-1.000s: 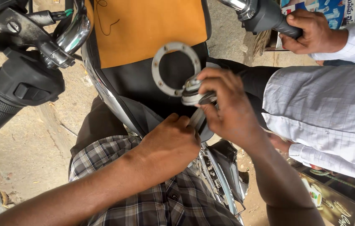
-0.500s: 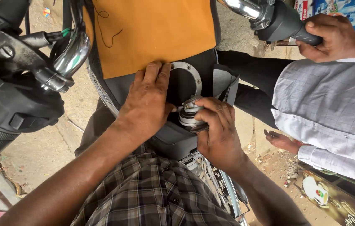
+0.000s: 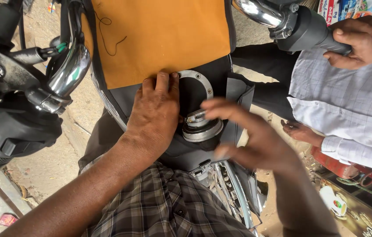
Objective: Repairing and adjusting the fuel tank cap assembly on a motorcycle.
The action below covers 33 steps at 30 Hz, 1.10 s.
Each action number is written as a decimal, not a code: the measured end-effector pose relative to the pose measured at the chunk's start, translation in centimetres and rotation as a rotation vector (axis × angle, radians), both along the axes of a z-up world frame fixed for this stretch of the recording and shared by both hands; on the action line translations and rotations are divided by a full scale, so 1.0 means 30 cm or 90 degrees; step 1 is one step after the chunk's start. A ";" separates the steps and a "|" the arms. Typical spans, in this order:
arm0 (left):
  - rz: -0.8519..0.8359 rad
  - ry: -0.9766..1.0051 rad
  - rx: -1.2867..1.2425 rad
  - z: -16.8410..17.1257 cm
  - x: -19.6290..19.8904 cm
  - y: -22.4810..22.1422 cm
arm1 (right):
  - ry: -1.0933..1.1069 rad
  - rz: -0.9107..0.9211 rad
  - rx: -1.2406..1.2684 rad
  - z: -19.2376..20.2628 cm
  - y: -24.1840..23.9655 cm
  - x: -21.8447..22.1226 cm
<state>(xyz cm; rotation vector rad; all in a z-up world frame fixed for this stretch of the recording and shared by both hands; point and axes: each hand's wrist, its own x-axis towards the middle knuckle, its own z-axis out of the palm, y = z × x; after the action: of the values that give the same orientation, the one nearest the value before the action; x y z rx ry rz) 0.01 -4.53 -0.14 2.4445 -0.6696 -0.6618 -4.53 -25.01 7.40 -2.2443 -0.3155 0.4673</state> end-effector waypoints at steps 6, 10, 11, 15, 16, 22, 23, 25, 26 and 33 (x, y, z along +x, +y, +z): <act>-0.026 -0.086 0.026 -0.029 -0.039 0.012 | 0.203 -0.205 -0.016 -0.241 -0.101 0.166; 0.094 0.010 -0.040 -0.007 -0.033 0.041 | 0.298 -0.150 -0.189 -0.235 -0.053 0.225; 0.101 0.054 -0.017 -0.004 -0.032 0.039 | 0.413 -0.204 -0.237 -0.219 -0.049 0.228; 0.100 0.080 0.003 -0.025 0.013 0.021 | 0.268 -0.124 -0.260 -0.276 -0.079 0.223; 0.082 0.057 0.015 -0.041 0.006 0.017 | 0.215 -0.111 -0.211 -0.288 -0.085 0.208; 0.018 0.149 0.122 -0.016 0.026 -0.015 | 0.184 -0.100 -0.162 -0.284 -0.073 0.181; 0.005 0.148 0.143 -0.012 0.031 -0.017 | 0.181 -0.099 -0.164 -0.291 -0.071 0.180; -0.011 0.116 0.155 -0.015 0.029 -0.015 | 0.106 -0.074 -0.158 -0.271 -0.085 0.159; -0.026 0.104 0.162 -0.017 0.005 -0.016 | 0.051 -0.044 -0.157 -0.259 -0.094 0.125; -0.011 0.105 0.105 0.001 -0.001 -0.005 | 0.133 0.118 -0.211 -0.171 -0.110 0.100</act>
<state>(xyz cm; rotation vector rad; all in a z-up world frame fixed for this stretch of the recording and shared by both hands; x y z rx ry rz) -0.03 -4.67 -0.10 2.5000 -0.5912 -0.9470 -1.54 -28.31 2.28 -2.4667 -0.3599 0.9035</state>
